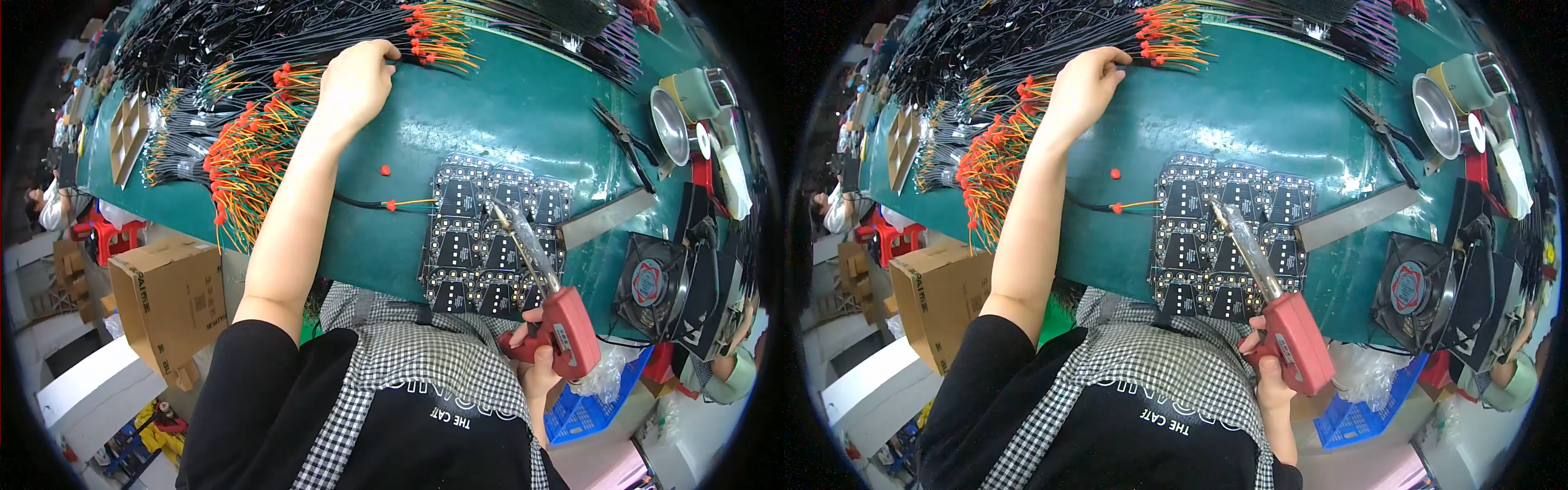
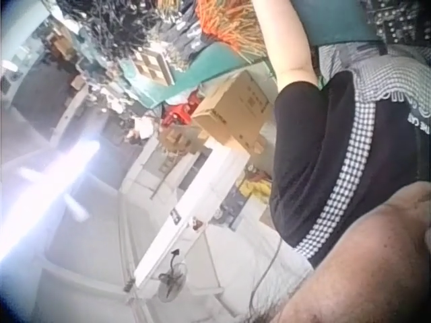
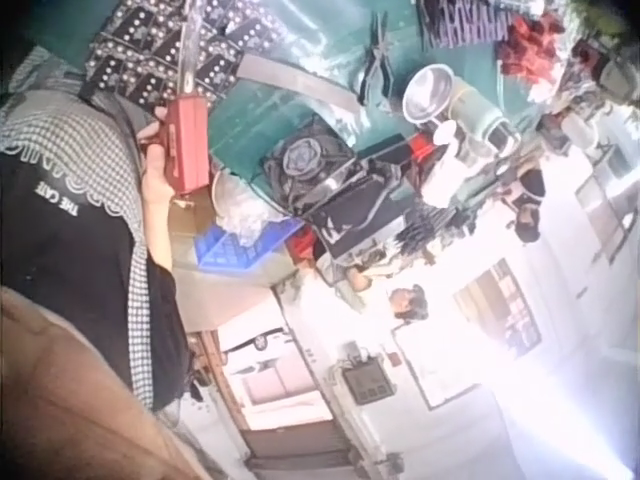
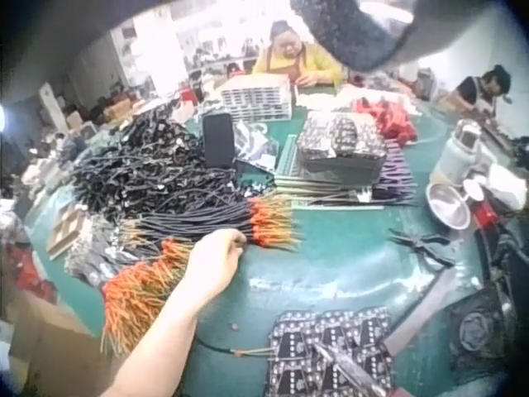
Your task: The person solders wires onto circuit boards using a soldering tool and places the assembled boards into a container.
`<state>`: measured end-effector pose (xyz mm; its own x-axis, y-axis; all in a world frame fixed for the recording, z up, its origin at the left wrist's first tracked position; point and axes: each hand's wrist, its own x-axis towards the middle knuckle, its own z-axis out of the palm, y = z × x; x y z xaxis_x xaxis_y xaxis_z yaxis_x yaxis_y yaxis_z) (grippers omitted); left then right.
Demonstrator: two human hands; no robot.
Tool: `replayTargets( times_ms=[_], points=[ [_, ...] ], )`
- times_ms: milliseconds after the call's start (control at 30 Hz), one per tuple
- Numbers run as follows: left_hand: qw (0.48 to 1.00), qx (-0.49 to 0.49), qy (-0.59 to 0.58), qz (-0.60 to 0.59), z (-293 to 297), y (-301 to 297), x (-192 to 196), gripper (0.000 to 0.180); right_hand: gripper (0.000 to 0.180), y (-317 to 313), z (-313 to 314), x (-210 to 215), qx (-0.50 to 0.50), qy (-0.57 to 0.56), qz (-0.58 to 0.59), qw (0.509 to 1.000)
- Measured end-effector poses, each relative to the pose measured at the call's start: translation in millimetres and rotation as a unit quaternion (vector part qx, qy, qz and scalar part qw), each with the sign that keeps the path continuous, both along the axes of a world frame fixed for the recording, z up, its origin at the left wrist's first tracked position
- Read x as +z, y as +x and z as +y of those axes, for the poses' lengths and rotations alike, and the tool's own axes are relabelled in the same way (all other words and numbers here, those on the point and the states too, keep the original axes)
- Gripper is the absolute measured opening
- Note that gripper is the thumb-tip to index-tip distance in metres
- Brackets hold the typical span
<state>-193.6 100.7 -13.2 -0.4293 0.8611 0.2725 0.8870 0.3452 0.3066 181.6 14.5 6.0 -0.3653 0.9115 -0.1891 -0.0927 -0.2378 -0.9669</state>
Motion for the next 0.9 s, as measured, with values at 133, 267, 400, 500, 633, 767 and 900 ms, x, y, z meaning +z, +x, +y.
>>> replayTargets(
  times_ms=[133,267,400,500,633,767,900],
  points=[
    [0.977,-0.083,0.014,-0.196,-11,3,11,0.018,0.064,4,-1,-1,-0.013,-0.001,0.004,1.000],
    [0.951,-0.144,-0.027,-0.272,-43,13,6,0.016,0.063,5,-1,-3,-0.020,0.003,0.006,1.000],
    [0.981,-0.103,-0.027,-0.165,-39,16,-2,0.021,0.061,4,0,-1,-0.019,0.002,0.000,1.000],
    [0.995,-0.093,0.011,-0.036,-25,21,-5,0.028,0.061,4,1,0,-0.022,0.005,-0.001,1.000],
    [0.979,-0.106,0.043,-0.170,-7,15,-5,0.047,0.063,4,0,-1,-0.040,0.007,0.003,0.999],
    [0.953,-0.113,0.049,-0.278,8,-1,-6,0.050,0.063,6,0,-2,-0.042,0.011,0.005,0.999],
    [0.978,-0.078,0.034,-0.191,17,1,-10,0.047,0.061,6,0,0,-0.041,0.008,0.010,0.999]
  ],
)
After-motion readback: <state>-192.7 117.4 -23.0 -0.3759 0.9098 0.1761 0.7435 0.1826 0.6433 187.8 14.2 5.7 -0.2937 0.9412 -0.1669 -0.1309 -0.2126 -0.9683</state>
